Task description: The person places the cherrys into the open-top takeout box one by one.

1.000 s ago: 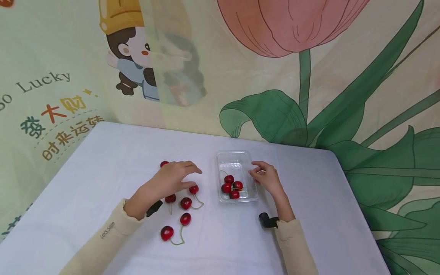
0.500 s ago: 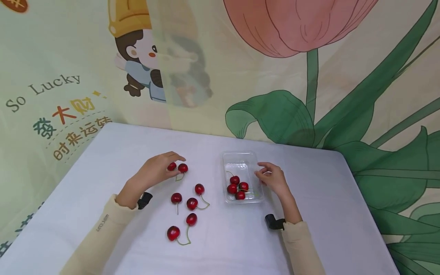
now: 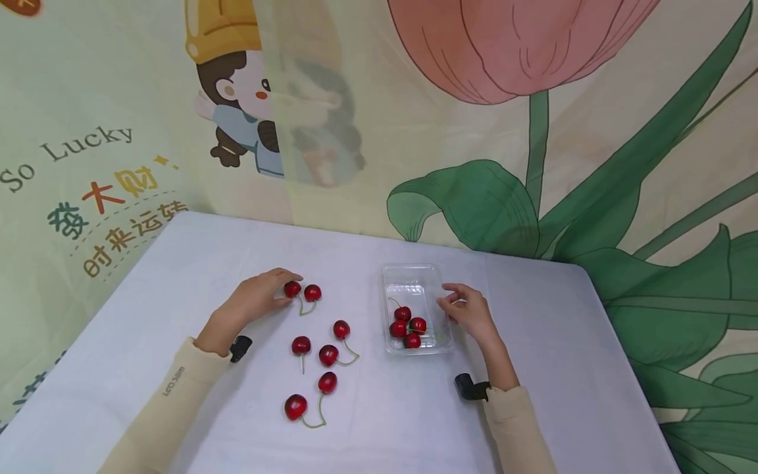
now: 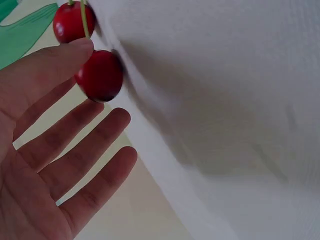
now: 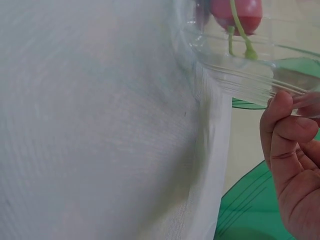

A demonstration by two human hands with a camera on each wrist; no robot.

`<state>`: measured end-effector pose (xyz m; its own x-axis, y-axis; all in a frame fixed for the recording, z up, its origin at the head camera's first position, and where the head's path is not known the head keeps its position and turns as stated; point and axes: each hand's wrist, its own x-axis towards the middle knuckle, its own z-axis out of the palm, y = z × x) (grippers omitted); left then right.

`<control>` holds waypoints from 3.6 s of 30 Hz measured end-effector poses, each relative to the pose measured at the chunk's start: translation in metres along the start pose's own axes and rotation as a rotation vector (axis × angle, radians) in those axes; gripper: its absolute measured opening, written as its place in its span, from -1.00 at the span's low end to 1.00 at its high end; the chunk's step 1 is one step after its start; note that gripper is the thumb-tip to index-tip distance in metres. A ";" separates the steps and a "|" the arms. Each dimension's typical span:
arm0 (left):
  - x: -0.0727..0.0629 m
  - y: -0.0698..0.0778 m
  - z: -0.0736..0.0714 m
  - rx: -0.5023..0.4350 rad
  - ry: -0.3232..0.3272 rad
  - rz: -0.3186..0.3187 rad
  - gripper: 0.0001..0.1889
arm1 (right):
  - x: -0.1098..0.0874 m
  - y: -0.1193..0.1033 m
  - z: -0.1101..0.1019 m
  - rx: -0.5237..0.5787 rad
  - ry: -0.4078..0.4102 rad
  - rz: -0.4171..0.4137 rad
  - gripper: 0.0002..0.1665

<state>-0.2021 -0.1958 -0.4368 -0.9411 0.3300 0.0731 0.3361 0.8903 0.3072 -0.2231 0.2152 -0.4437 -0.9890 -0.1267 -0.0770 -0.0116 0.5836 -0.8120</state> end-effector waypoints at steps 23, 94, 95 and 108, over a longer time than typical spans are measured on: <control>0.000 -0.008 0.007 -0.087 0.039 -0.023 -0.62 | -0.001 0.000 0.003 -0.002 0.022 0.014 -0.47; 0.048 0.107 -0.008 -0.536 -0.005 0.276 -0.66 | 0.002 0.009 0.001 0.070 0.033 -0.040 -0.48; 0.050 0.109 -0.008 -0.537 -0.007 0.283 -0.66 | 0.002 0.009 0.001 0.072 0.036 -0.038 -0.49; 0.075 0.121 0.013 -0.531 -0.158 0.328 -0.62 | -0.002 0.006 0.005 0.102 0.029 -0.022 -0.49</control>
<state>-0.2318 -0.0593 -0.4068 -0.7620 0.6372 0.1152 0.5038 0.4716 0.7237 -0.2206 0.2150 -0.4512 -0.9925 -0.1140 -0.0431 -0.0193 0.4961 -0.8680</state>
